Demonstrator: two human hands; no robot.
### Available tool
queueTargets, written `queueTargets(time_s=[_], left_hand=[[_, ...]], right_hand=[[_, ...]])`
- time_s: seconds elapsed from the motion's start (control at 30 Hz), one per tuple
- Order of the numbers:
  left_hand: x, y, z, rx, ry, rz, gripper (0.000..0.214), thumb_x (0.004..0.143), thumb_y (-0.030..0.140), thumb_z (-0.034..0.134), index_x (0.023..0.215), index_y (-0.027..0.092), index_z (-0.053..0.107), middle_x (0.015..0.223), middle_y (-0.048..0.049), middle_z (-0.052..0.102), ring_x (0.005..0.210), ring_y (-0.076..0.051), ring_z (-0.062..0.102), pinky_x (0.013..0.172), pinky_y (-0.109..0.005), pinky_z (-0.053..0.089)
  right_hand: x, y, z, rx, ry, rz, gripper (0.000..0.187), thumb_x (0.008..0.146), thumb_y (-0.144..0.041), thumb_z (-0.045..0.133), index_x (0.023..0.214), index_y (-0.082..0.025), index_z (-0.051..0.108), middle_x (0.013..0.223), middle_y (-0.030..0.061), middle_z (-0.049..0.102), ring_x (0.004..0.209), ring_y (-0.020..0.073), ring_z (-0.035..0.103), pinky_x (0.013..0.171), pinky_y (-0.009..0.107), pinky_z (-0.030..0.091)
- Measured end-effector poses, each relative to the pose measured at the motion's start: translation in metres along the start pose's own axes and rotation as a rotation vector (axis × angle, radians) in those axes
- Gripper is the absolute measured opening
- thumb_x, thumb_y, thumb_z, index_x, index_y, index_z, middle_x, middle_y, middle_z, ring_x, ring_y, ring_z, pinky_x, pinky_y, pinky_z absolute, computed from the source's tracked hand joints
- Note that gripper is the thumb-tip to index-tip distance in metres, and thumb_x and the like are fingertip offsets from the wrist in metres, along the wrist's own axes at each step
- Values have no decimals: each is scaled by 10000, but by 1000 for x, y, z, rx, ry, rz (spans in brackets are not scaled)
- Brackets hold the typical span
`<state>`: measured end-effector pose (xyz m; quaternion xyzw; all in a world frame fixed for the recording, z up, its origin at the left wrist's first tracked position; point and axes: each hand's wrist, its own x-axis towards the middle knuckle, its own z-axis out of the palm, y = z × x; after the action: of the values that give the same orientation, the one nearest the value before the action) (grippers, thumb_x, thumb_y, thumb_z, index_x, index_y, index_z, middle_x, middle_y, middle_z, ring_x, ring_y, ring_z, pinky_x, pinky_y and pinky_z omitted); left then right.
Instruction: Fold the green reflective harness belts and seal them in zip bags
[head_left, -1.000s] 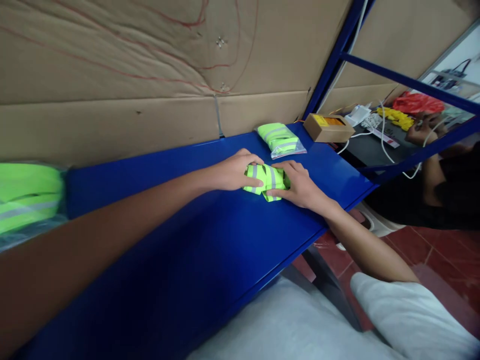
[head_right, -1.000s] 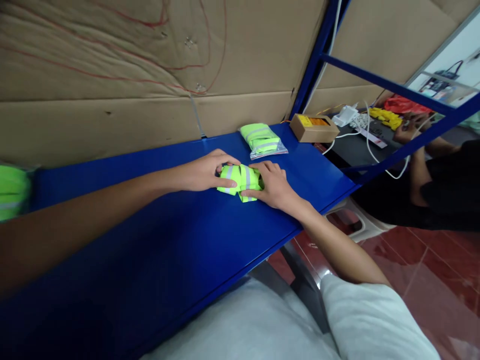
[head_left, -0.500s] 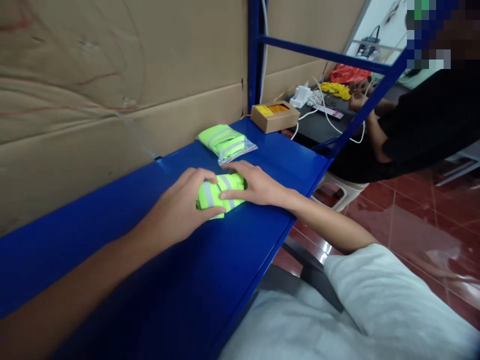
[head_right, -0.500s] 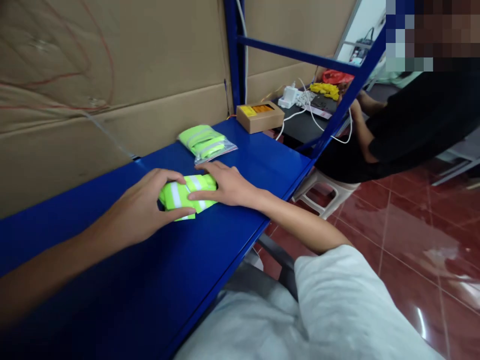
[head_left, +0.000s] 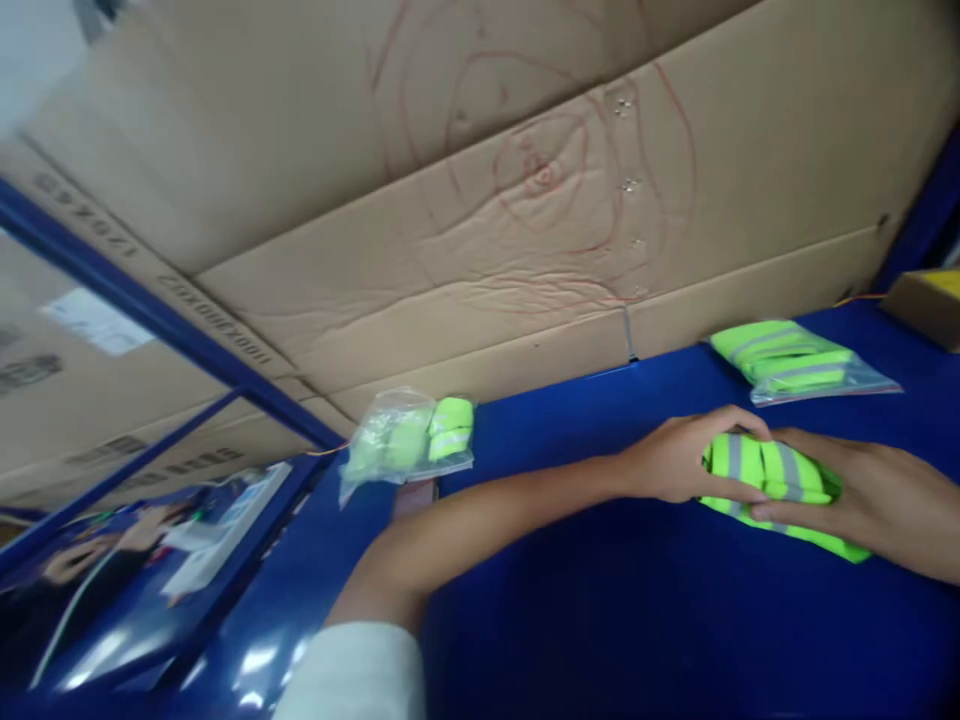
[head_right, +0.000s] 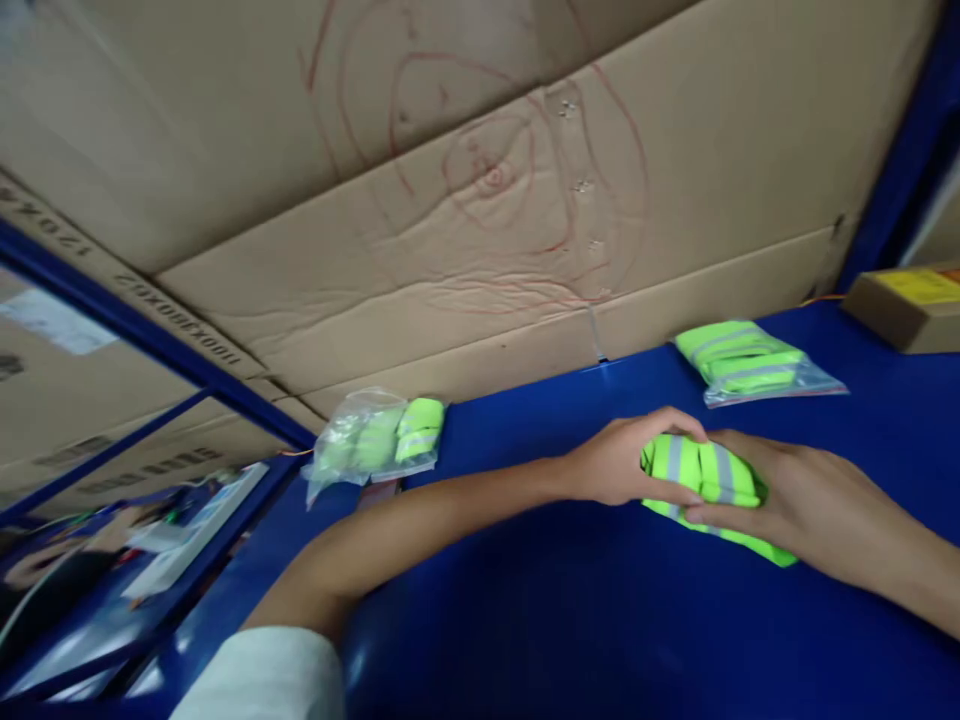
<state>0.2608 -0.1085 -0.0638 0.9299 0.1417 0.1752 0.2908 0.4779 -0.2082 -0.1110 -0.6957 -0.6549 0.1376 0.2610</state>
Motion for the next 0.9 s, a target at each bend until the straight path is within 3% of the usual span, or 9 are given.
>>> queueTargets(time_s=[0.17,0.37,0.53,0.63,0.67,0.73,0.8,0.83,0.9], left_hand=[[-16,7,1,-172,226,-241,588,798,198,849,1249,338,499,1367,34,626,1275,-159,642,1105,-310,598],[-35,4,-30,-282,139,-557,434,933,284,721,1264,277,439,1207,-16,721,1070,-185,738,818,-321,674],[-59,-10,-52,-205,183,-653,410,1003,430,597,1311,240,404,1215,-82,699,1026,-203,732,801,-347,635],[-86,-17,-88,-69,216,-599,439,1040,506,460,1363,211,430,1294,-126,658,1048,-214,713,894,-389,606],[-101,-21,-106,-2,248,-596,497,1014,521,521,1401,223,431,1391,-134,607,1135,-242,684,991,-430,567],[-138,-30,-145,549,352,-660,628,969,619,558,1450,229,451,1521,-152,511,1376,-341,534,1185,-533,395],[-182,-44,-180,917,434,-1001,781,948,705,506,1544,219,369,1613,-211,383,1511,-439,347,1235,-657,223],[-202,-53,-192,954,423,-1232,894,917,751,505,1597,218,275,1635,-235,336,1519,-459,326,1221,-685,220],[-233,-72,-206,909,382,-1397,1090,835,783,590,1622,131,213,1575,-345,366,1445,-554,395,1119,-765,295]], right_hand=[[7,-27,-8,120,-66,11,561,703,-779,736,1110,-396,681,978,78,770,891,372,716,770,462,496],[51,-66,-7,23,-178,-153,546,715,-765,719,934,-273,631,695,17,653,604,215,586,565,325,370],[73,-99,20,353,-307,-146,536,702,-729,757,828,-230,610,762,-10,662,692,172,606,542,258,371],[67,-99,30,602,-436,25,543,684,-682,807,954,-227,684,904,15,741,800,212,683,595,269,480],[64,-96,30,641,-445,68,555,678,-665,824,999,-230,701,951,26,758,833,228,701,617,280,507],[60,-90,27,666,-417,127,571,675,-637,848,1065,-238,723,1012,38,776,864,240,721,633,286,525],[59,-86,23,687,-378,178,567,695,-605,853,1123,-254,730,1055,38,783,876,232,731,637,271,521],[60,-86,21,701,-366,203,568,705,-599,850,1143,-260,730,1070,39,784,881,226,733,638,264,517],[61,-88,19,739,-355,244,584,709,-601,847,1159,-249,727,1082,53,784,887,225,733,635,257,512]])
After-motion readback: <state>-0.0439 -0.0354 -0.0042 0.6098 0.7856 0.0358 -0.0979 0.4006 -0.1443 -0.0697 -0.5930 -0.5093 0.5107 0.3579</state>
